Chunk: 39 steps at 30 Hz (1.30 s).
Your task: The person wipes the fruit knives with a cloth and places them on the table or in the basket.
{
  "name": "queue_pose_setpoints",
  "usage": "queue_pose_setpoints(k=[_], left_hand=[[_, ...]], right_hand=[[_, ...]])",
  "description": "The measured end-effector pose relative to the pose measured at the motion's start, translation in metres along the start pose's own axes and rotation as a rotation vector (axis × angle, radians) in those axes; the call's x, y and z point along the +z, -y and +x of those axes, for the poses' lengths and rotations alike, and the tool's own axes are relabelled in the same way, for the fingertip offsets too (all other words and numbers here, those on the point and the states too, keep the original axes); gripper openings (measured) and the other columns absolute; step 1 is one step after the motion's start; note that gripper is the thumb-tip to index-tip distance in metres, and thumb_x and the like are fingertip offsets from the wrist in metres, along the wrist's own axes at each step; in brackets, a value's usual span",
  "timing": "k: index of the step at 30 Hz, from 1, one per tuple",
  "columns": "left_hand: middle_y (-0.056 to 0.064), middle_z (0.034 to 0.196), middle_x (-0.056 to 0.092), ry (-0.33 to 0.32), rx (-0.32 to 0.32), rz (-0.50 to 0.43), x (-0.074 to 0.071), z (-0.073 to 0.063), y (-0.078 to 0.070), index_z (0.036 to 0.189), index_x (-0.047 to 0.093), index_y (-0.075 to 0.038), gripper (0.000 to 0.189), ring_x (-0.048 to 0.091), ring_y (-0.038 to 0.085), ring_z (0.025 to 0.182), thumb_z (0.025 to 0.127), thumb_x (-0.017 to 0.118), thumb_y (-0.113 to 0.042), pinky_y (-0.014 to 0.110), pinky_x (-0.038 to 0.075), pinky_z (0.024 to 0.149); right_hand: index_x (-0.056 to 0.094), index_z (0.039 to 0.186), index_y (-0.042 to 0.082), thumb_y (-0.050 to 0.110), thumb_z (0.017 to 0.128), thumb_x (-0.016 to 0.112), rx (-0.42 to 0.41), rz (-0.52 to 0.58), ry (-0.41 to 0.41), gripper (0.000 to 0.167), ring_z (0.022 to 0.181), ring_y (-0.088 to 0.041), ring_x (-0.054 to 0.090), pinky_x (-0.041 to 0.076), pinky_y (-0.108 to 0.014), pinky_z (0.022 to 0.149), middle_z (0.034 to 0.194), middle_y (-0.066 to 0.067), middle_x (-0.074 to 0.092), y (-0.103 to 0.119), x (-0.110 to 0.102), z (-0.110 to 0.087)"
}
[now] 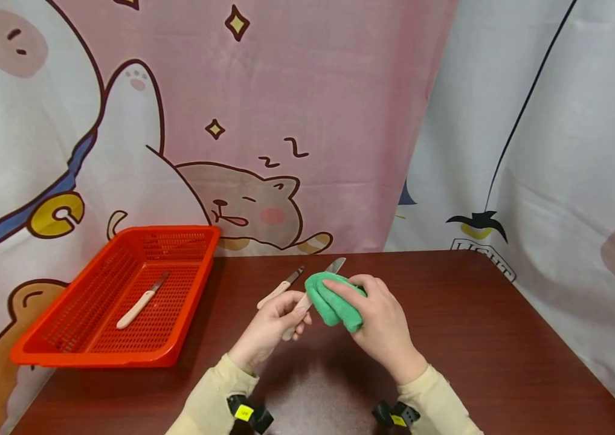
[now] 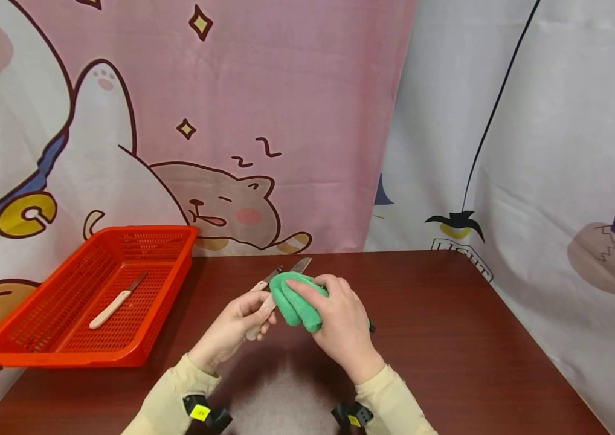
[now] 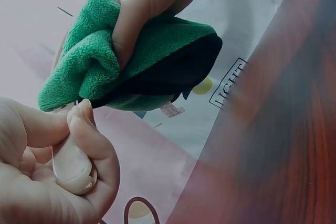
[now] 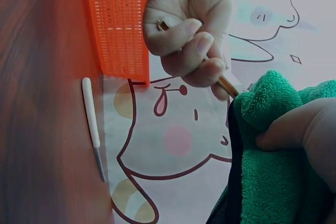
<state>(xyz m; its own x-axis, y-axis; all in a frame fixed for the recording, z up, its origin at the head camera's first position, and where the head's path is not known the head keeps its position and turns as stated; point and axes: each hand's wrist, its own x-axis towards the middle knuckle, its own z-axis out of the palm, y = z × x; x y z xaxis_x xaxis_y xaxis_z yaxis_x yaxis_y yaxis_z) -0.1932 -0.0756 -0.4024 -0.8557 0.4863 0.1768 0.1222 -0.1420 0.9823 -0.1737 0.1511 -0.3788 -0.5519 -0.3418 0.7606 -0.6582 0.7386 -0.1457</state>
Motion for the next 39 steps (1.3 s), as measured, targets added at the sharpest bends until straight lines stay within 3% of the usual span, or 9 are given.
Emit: queue_pose_setpoints(k=[5,16,33,39], left_hand=[[0.006,0.084,0.061,0.006,0.002,-0.009,0.0,0.0,0.0,0.117,0.055,0.008,0.021,0.052,0.012,0.065,0.1,0.055,-0.004,0.02,0.045,0.056],[0.011,0.087,0.059,0.024,-0.031,-0.063,0.002,0.001,0.002,0.115,0.057,0.005,0.016,0.052,0.014,0.066,0.1,0.052,0.0,0.02,0.045,0.057],[0.007,0.085,0.061,0.03,-0.026,-0.056,0.002,0.0,0.003,0.113,0.058,0.002,0.015,0.051,0.011,0.063,0.1,0.055,-0.002,0.018,0.04,0.051],[0.008,0.084,0.06,0.011,-0.009,-0.025,-0.001,0.001,0.003,0.114,0.057,0.007,0.018,0.05,0.01,0.063,0.099,0.056,-0.003,0.019,0.037,0.051]], right_hand=[[0.064,0.131,0.029,-0.006,0.06,0.084,0.03,-0.01,-0.004,0.082,0.095,-0.03,0.056,0.052,-0.042,0.066,0.108,-0.012,0.057,-0.005,-0.005,0.001],[0.064,0.129,0.026,-0.014,0.055,0.082,0.064,-0.058,-0.052,0.086,0.097,-0.033,0.055,0.052,-0.043,0.061,0.106,-0.013,0.057,-0.016,-0.016,0.003],[0.064,0.132,0.025,-0.014,0.062,0.076,0.141,-0.085,-0.074,0.081,0.095,-0.032,0.054,0.05,-0.044,0.062,0.106,-0.011,0.057,-0.028,-0.027,0.002],[0.064,0.131,0.023,-0.014,0.064,0.073,0.177,-0.089,-0.1,0.078,0.095,-0.033,0.054,0.048,-0.045,0.064,0.107,-0.012,0.057,-0.033,-0.033,0.002]])
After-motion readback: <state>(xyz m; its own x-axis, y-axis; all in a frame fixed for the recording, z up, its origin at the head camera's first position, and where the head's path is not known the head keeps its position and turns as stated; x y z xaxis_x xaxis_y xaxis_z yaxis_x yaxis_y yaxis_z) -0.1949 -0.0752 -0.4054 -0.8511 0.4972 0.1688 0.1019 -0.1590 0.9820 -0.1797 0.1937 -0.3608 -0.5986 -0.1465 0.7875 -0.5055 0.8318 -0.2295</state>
